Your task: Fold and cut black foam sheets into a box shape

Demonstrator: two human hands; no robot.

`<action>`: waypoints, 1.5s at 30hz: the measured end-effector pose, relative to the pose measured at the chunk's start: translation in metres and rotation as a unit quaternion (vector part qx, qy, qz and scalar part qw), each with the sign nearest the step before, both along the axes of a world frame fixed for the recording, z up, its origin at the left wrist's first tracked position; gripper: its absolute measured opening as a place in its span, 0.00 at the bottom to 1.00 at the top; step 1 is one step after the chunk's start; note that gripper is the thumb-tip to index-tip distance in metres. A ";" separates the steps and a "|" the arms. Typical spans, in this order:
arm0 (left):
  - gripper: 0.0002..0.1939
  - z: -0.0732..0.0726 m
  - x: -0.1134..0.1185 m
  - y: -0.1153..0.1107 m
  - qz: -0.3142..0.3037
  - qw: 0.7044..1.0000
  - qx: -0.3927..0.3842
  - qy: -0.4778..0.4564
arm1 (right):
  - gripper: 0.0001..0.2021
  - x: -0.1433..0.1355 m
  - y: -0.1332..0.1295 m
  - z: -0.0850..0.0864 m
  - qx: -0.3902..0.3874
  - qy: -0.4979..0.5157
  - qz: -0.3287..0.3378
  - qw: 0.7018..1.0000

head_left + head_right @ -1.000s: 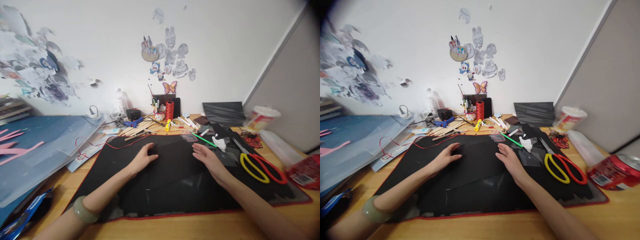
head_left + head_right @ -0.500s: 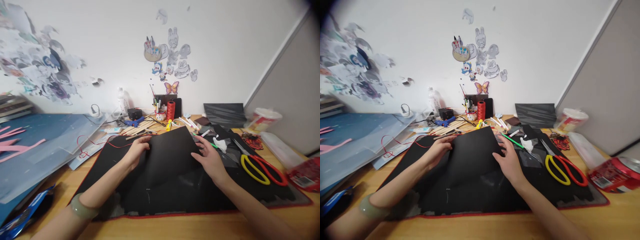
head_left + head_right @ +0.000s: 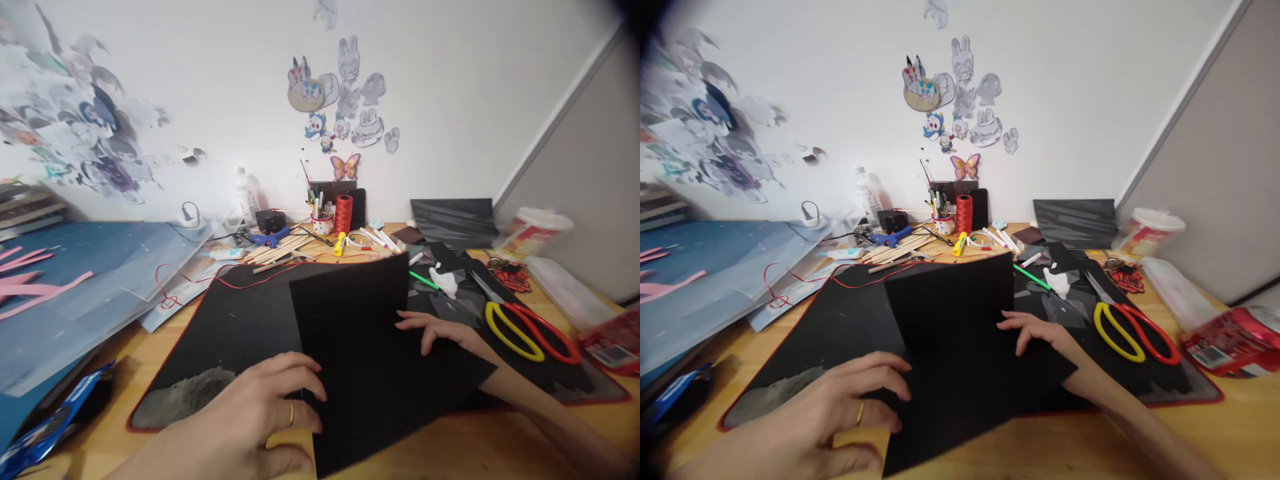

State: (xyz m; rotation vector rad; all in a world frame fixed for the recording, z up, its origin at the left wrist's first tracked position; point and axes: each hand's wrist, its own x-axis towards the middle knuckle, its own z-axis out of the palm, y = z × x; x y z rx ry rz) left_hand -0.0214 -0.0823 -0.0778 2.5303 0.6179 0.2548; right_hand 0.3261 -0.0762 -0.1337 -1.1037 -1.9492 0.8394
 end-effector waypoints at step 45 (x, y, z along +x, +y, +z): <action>0.17 -0.069 -0.008 0.030 0.086 0.993 0.053 0.062 | 0.28 -0.091 -0.026 0.013 0.198 -0.415 0.108 0.881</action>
